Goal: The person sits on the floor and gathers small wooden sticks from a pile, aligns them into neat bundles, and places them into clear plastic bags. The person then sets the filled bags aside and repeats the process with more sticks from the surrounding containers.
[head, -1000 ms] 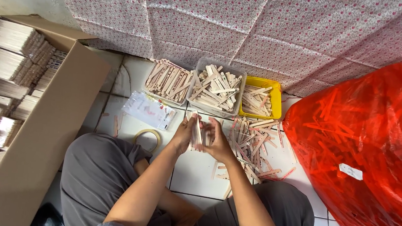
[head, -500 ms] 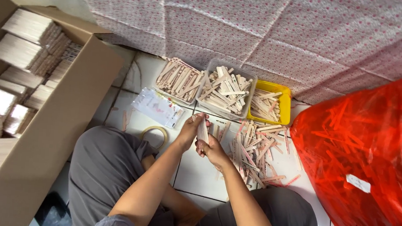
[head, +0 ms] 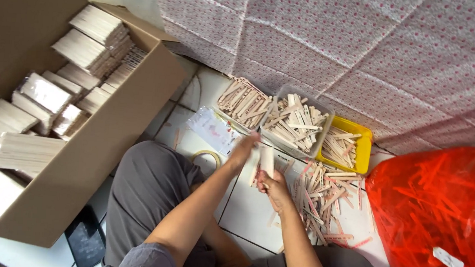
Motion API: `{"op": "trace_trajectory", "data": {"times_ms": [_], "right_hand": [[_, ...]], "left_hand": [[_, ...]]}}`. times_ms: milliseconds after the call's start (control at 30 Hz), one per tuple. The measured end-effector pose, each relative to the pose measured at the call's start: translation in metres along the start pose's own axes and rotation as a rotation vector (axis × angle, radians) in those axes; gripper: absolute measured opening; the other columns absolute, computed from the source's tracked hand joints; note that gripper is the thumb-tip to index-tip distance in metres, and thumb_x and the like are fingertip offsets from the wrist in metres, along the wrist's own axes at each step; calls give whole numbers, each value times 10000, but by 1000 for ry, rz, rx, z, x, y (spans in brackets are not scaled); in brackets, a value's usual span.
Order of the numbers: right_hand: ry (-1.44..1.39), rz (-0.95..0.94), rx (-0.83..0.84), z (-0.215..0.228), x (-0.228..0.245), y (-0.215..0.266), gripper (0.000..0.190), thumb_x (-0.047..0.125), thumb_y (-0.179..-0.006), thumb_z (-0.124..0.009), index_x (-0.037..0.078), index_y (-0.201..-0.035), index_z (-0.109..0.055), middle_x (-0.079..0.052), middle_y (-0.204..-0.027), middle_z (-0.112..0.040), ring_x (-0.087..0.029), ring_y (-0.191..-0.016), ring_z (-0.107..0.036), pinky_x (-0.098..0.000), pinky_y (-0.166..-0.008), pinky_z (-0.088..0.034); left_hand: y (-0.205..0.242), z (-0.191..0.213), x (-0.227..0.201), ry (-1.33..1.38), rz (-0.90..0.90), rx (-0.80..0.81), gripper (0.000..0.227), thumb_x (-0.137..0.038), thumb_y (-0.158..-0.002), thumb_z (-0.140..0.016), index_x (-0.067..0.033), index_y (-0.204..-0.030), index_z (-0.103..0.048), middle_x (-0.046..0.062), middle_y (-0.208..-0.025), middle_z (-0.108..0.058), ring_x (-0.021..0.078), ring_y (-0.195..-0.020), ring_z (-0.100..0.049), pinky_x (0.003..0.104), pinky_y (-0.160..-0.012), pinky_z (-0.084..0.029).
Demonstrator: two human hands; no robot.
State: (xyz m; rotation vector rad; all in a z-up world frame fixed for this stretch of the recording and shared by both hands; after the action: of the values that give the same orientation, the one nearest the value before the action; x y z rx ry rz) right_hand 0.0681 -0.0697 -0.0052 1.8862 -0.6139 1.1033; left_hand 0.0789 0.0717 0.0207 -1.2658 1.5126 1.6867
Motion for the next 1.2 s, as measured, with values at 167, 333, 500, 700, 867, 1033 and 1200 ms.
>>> {"op": "trace_trajectory", "data": {"times_ms": [167,333,500,700,867,1033,1200], "right_hand": [[1,50,-45,17,20,9,109,120,-1022,-590,24,-973,-571,-57,-720,-518,-121,-549,-504,-213,-460,-391],[5,56,-22,14,20,10,132,135,-1018,-605,18,-968,-571,-47,-697,-511,-109,-518,-480,-209,-446,-382],[-8,64,-9,14,19,14,81,81,-1012,-588,9,-990,-559,-63,-723,-530,-117,-536,-508,-206,-455,-404],[29,50,11,19,11,12,114,109,-1007,-619,12,-964,-577,-62,-689,-533,-118,-506,-506,-205,-428,-416],[47,55,27,14,10,9,114,111,-1013,-604,26,-944,-573,-61,-679,-530,-119,-493,-520,-208,-417,-434],[92,-11,15,8,1,9,105,115,-1014,-600,15,-991,-578,-50,-703,-547,-115,-517,-535,-206,-436,-447],[132,-54,37,-14,-16,3,89,90,-1012,-592,1,-1006,-588,-46,-709,-554,-119,-516,-536,-216,-435,-447]], "left_hand": [[-38,196,57,-211,-8,-1066,457,-281,-767,-880,-273,-1112,-581,-7,-1100,-560,292,-1091,-567,529,-900,-423],[-44,183,60,-826,209,-838,467,-421,-693,-907,-339,-1090,-674,-65,-1223,-599,258,-1147,-583,459,-943,-431],[-59,188,75,-947,109,-964,194,-481,-823,-766,-327,-939,-749,-95,-1086,-692,226,-1123,-589,435,-991,-382],[-47,185,83,-741,133,-1041,169,-490,-1014,-588,-391,-1004,-724,-93,-1123,-560,222,-1192,-466,467,-1000,-298],[-18,181,58,-386,1,-1066,126,-419,-1011,-639,-363,-974,-745,-21,-995,-540,250,-921,-671,356,-837,-533],[-57,193,79,-60,-315,-1049,168,-80,-866,-813,-188,-994,-802,101,-940,-570,256,-728,-706,295,-664,-603],[-30,187,62,184,-159,-956,559,29,-744,-873,-255,-1210,-755,203,-1176,-633,283,-926,-752,323,-792,-629]]}}
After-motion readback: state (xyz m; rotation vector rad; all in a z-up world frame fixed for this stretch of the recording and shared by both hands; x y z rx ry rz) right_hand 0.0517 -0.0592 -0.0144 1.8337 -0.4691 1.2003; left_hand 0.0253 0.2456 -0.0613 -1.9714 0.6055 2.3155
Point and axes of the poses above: each hand's wrist, its own y-axis away from the middle knuckle, its own z-axis out of the back of the hand, x = y × z, the point moved 10 cm from there along -y, towards the middle knuckle
